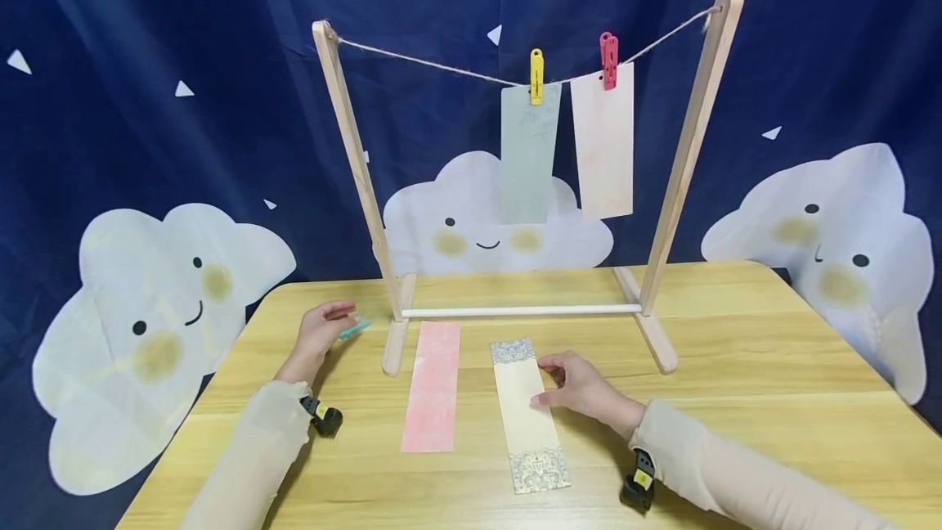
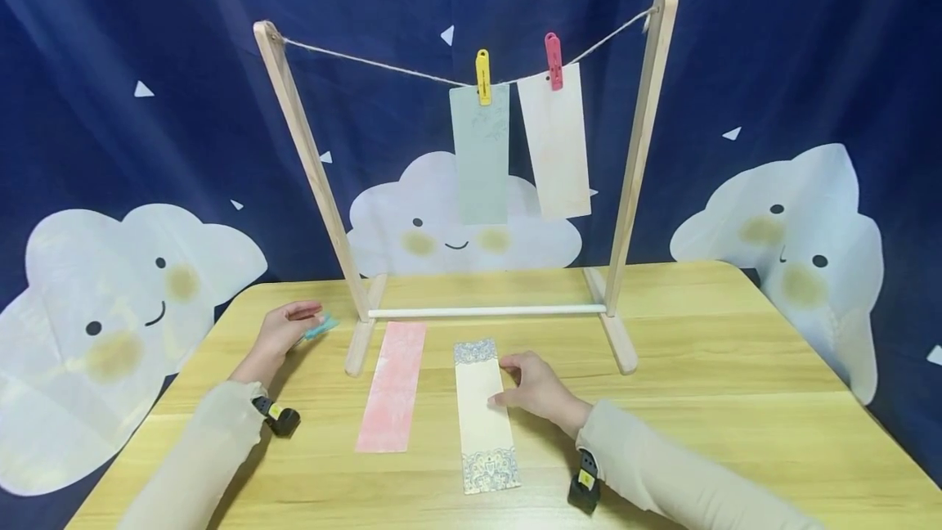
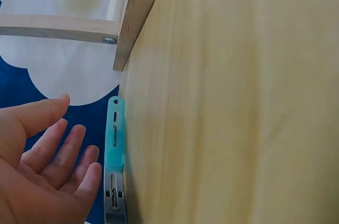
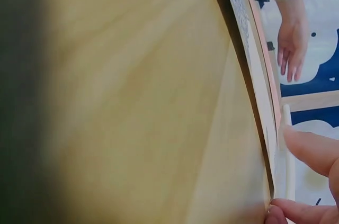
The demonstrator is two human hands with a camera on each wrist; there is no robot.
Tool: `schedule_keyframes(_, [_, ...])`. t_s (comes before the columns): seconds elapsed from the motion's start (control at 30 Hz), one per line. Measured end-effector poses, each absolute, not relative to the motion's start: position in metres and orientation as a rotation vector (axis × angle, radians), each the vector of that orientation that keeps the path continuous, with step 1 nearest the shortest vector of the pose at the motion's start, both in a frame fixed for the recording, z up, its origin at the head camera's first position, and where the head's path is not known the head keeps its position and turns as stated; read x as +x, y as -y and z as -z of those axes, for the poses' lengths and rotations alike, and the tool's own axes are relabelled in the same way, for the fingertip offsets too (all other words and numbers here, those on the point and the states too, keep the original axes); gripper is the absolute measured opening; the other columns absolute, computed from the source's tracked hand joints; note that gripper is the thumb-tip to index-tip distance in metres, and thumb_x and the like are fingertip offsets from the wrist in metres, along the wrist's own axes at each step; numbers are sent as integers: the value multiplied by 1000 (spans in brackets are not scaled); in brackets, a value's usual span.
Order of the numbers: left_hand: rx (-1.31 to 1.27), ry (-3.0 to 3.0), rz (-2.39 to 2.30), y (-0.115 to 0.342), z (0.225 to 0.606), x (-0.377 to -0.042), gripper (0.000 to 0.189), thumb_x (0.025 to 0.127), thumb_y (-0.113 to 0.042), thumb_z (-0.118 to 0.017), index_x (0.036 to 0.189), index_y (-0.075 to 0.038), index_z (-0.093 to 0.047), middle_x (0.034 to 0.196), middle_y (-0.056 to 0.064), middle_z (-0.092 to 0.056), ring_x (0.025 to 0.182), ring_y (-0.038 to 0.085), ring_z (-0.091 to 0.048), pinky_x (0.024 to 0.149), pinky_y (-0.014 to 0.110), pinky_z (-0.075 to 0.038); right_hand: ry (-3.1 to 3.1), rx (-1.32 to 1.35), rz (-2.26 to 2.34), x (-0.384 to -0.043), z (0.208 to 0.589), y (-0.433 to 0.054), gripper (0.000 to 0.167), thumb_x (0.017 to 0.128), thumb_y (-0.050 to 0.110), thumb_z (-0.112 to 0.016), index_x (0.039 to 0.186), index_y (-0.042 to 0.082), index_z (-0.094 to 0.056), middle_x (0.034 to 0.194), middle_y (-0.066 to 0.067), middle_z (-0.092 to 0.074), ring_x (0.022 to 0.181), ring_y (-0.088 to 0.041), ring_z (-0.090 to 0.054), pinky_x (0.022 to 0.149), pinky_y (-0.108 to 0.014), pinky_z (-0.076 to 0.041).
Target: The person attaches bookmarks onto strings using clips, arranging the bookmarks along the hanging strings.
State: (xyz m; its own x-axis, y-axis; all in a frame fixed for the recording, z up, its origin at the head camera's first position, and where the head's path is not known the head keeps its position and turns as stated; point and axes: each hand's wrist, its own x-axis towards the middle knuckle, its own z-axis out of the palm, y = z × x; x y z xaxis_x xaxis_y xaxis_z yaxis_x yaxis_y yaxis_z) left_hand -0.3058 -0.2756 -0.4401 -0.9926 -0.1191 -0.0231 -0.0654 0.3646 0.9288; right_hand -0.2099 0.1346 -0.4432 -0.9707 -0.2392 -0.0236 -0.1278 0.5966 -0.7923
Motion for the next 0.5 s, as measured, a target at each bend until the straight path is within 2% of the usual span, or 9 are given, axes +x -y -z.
schedule_keyframes(0.17, [172,2586,1710,276,441,-314,49,88,-6,-64,131,9,-47,134,26,-48,123,35,-47,97,31,-41,-2728,-423,1259,-209,445,-134,63,63,13,-87,118,-6,-60,93,-8,-53,81,-18,-45,71,-28,-42])
schedule_keyframes(0.23, [158,2610,1681,276,441,-316,49,87,-5,-64,131,10,-47,133,27,-48,122,36,-47,97,33,-41,-2750,-469,1221,-209,446,-132,68,62,17,-87,120,-5,-59,95,-9,-51,84,-20,-45,74,-31,-42])
schedule_keyframes(0.4, [84,2671,1657,275,441,-320,52,85,0,-63,132,13,-44,131,31,-47,121,39,-46,94,33,-44,-2838,-498,1052,-207,449,-125,82,57,32,-90,126,2,-56,114,-12,-50,104,-29,-44,89,-45,-41])
schedule_keyframes(0.5, [60,2709,1615,273,443,-321,52,82,4,-64,130,14,-46,129,32,-49,119,41,-48,92,33,-46,-2860,-483,997,-206,451,-122,85,56,32,-90,128,5,-55,122,-13,-47,109,-30,-41,91,-47,-40])
